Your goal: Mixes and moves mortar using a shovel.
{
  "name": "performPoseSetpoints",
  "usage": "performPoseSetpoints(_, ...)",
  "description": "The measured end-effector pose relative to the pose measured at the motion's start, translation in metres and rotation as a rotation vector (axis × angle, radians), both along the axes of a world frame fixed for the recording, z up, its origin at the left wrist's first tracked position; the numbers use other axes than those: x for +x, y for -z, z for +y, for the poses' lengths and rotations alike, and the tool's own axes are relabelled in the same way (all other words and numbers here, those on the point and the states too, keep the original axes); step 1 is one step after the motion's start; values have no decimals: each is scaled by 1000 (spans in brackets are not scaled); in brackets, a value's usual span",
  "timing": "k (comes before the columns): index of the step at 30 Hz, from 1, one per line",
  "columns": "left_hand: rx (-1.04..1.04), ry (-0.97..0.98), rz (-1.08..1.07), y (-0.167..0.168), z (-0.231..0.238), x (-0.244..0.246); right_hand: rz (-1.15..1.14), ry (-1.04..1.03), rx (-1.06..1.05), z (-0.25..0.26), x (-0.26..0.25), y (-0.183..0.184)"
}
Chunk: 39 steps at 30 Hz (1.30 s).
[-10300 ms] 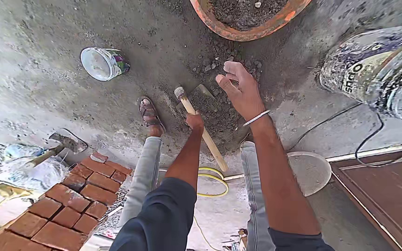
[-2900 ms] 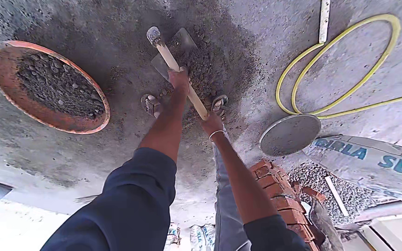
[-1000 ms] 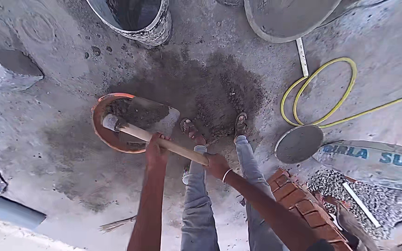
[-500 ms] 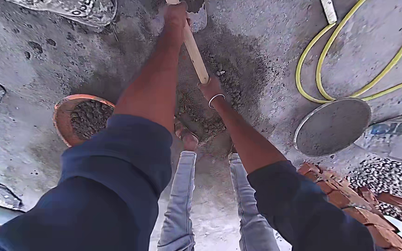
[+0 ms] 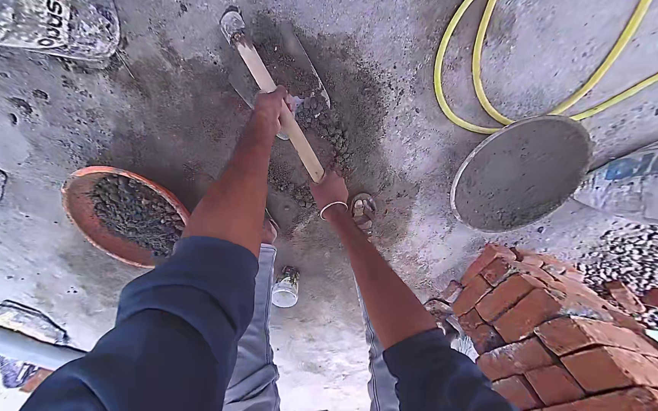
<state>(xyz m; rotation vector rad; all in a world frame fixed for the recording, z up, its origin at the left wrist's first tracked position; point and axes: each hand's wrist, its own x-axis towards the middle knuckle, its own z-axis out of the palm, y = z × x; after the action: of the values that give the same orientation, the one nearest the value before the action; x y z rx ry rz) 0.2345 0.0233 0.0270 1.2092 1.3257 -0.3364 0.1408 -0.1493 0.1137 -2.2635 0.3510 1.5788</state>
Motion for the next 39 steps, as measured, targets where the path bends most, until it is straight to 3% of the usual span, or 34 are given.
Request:
performPoseSetpoints(9, -55, 176, 115, 3, -103, -61, 61, 304, -12, -70, -101, -12)
performPoseSetpoints(14, -117, 134, 219, 12, -163, -138, 242, 199, -125, -119, -153, -17)
performPoseSetpoints(19, -251, -101, 266, 10, -233, -217, 320, 35, -224, -203, -191, -29)
performPoseSetpoints(22, -312, -228, 304, 9, -247, -237, 337, -106, -246, -234, -189, -26)
performPoseSetpoints(26, -398, -253, 331, 2, -233, -236, 336, -120, -256, -226, -184, -31)
performPoseSetpoints(31, -378, -264, 366, -15, -200, -218, 324, -129, -221, -176, -166, -63)
performPoseSetpoints(36, -375, -278, 312, -40, -103, -214, 318, -188, -120, -70, -143, -115)
performPoseSetpoints(39, -351, -353, 277, -79, -29, -228, 313, -274, -86, -3, -151, -146)
